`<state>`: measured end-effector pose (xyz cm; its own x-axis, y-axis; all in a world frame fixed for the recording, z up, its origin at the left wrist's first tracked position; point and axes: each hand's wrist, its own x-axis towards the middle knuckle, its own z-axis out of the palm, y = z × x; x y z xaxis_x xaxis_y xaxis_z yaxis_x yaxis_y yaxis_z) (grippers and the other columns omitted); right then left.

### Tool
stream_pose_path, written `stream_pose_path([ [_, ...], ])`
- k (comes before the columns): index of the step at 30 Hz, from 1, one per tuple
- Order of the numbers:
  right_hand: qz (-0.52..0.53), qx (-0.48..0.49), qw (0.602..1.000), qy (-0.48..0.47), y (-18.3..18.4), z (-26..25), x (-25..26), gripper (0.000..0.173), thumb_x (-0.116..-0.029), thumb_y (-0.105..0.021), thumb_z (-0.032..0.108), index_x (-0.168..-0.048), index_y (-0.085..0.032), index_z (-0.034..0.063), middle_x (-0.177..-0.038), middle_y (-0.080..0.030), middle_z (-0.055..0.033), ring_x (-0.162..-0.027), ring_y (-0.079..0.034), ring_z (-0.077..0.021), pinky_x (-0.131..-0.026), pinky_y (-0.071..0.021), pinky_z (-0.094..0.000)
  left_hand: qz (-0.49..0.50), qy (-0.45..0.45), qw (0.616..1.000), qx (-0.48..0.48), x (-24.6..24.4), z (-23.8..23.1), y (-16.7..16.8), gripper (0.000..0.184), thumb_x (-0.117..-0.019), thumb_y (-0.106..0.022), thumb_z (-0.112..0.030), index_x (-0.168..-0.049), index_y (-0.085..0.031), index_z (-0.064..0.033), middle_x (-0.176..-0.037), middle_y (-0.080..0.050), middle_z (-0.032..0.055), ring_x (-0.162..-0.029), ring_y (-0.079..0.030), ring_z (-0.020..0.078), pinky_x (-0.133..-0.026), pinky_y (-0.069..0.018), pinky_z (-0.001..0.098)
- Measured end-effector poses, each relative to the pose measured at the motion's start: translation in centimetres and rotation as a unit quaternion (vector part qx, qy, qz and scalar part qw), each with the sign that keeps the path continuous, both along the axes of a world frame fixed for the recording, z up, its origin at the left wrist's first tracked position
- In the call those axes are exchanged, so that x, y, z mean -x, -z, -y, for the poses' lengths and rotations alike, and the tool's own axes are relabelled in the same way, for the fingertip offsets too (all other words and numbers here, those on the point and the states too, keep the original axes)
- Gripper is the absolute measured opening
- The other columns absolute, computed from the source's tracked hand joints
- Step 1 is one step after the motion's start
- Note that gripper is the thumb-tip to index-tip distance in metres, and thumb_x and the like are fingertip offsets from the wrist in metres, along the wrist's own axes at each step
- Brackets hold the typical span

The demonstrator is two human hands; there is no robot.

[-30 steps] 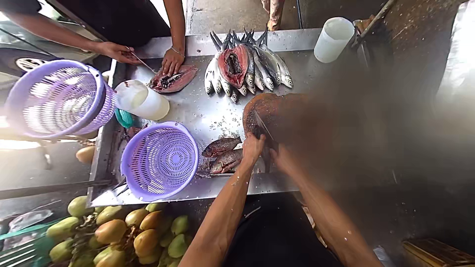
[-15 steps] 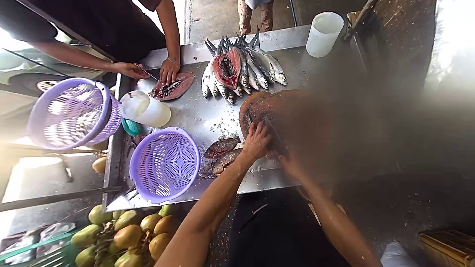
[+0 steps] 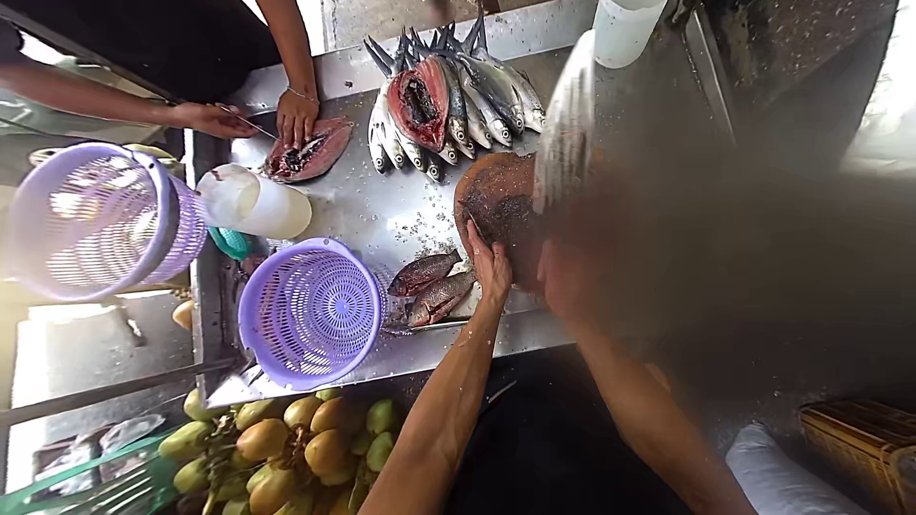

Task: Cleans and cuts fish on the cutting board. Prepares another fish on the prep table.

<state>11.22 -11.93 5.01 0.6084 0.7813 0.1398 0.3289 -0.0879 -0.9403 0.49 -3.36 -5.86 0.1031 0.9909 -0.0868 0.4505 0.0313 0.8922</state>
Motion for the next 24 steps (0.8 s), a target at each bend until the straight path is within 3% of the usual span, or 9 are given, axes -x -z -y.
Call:
stream_pose_path([
  [3, -0.009, 0.295, 0.949, -0.107, 4.0, 0.5, 0.7, 0.055, -0.1063, -0.051, 0.042, -0.133, -0.054, -0.0055, -0.108, -0.071, -0.0211, -0.101, -0.071, -0.0306, -0.094, -0.0545, -0.0484, -0.012, 0.010, 1.000, -0.013, -0.2, 0.0, 0.0, 0.068, -0.1023, -0.040, -0.018, -0.164, -0.015, -0.0074, -0.165, -0.032, 0.0172, -0.147, -0.041, 0.0290, -0.117, -0.0375, 0.0515],
  [5, -0.048, 0.420, 0.891, -0.166, 3.0, -0.3, -0.6, 0.054, -0.1071, -0.047, 0.044, -0.138, -0.056, 0.0011, -0.120, -0.068, -0.0192, -0.113, -0.066, -0.0296, -0.100, -0.0495, -0.0486, -0.020, 0.012, 0.999, -0.024, -0.3, 0.0, -0.2, 0.066, -0.1020, -0.041, -0.021, -0.163, -0.019, -0.0054, -0.163, -0.034, 0.0185, -0.147, -0.041, 0.0292, -0.118, -0.0365, 0.0514],
  [10, 0.024, 0.111, 0.994, 0.008, 1.1, -1.4, -0.2, 0.051, -0.1050, -0.053, 0.039, -0.124, -0.054, -0.0083, -0.078, -0.065, -0.0112, -0.065, -0.066, -0.0198, -0.064, -0.0596, -0.0397, -0.022, 0.004, 0.999, -0.025, -0.8, -0.4, 0.1, 0.065, -0.1007, -0.039, -0.020, -0.162, -0.023, -0.0054, -0.161, -0.038, 0.0190, -0.146, -0.042, 0.0304, -0.117, -0.0367, 0.0541],
  [12, 0.048, 0.146, 0.988, 0.000, 3.3, -0.5, 1.6, 0.056, -0.1052, -0.054, 0.037, -0.130, -0.054, -0.0133, -0.092, -0.072, -0.0199, -0.082, -0.073, -0.0278, -0.079, -0.0609, -0.0441, -0.023, 0.001, 1.000, -0.013, -0.5, -0.3, 0.1, 0.064, -0.1008, -0.039, -0.021, -0.162, -0.024, -0.0069, -0.160, -0.040, 0.0189, -0.145, -0.043, 0.0309, -0.116, -0.0375, 0.0541],
  [15, -0.023, 0.443, 0.877, -0.183, 2.7, 0.5, 0.6, 0.054, -0.1063, -0.047, 0.043, -0.136, -0.055, -0.0011, -0.122, -0.068, -0.0200, -0.115, -0.066, -0.0316, -0.101, -0.0504, -0.0501, -0.007, -0.050, 0.999, 0.018, -0.4, -0.1, -0.8, 0.060, -0.1020, -0.039, -0.019, -0.160, -0.030, -0.0069, -0.151, -0.051, 0.0206, -0.137, -0.052, 0.0332, -0.111, -0.0430, 0.0555],
  [17, -0.011, 0.484, 0.845, -0.228, 2.8, 1.3, -2.0, 0.055, -0.1050, -0.047, 0.046, -0.134, -0.057, 0.0007, -0.123, -0.067, -0.0210, -0.115, -0.066, -0.0342, -0.098, -0.0511, -0.0548, 0.063, -0.148, 0.985, 0.056, -0.7, -0.5, -1.8, 0.054, -0.1036, -0.040, -0.013, -0.157, -0.035, -0.0046, -0.146, -0.054, 0.0235, -0.134, -0.055, 0.0336, -0.110, -0.0439, 0.0536],
  [20, 0.020, 0.467, 0.869, -0.161, 4.9, 5.0, -6.6, 0.055, -0.1030, -0.052, 0.048, -0.128, -0.061, -0.0004, -0.110, -0.070, -0.0224, -0.105, -0.069, -0.0379, -0.093, -0.0525, -0.0612, 0.145, -0.236, 0.956, 0.098, 0.0, 0.2, -2.7, 0.059, -0.1019, -0.044, -0.005, -0.158, -0.026, -0.0043, -0.152, -0.047, 0.0232, -0.133, -0.054, 0.0311, -0.106, -0.0473, 0.0485],
  [22, 0.013, 0.469, 0.878, -0.101, 4.7, 5.8, -9.8, 0.053, -0.1040, -0.052, 0.046, -0.129, -0.060, -0.0003, -0.106, -0.070, -0.0214, -0.095, -0.070, -0.0357, -0.087, -0.0550, -0.0588, 0.060, -0.167, 0.983, 0.043, 1.1, 1.2, -3.7, 0.063, -0.0973, -0.051, -0.003, -0.156, -0.029, -0.0007, -0.153, -0.044, 0.0224, -0.128, -0.057, 0.0291, -0.101, -0.0514, 0.0443],
  [24, -0.032, 0.434, 0.898, -0.067, 3.8, 6.2, -11.5, 0.049, -0.1058, -0.049, 0.047, -0.122, -0.059, 0.0020, -0.084, -0.065, -0.0131, -0.066, -0.066, -0.0251, -0.064, -0.0579, -0.0463, -0.083, 0.032, 0.995, -0.054, 2.2, 1.4, -4.0, 0.062, -0.0890, -0.063, -0.007, -0.146, -0.045, 0.0059, -0.152, -0.045, 0.0261, -0.140, -0.047, 0.0340, -0.115, -0.0417, 0.0486],
])
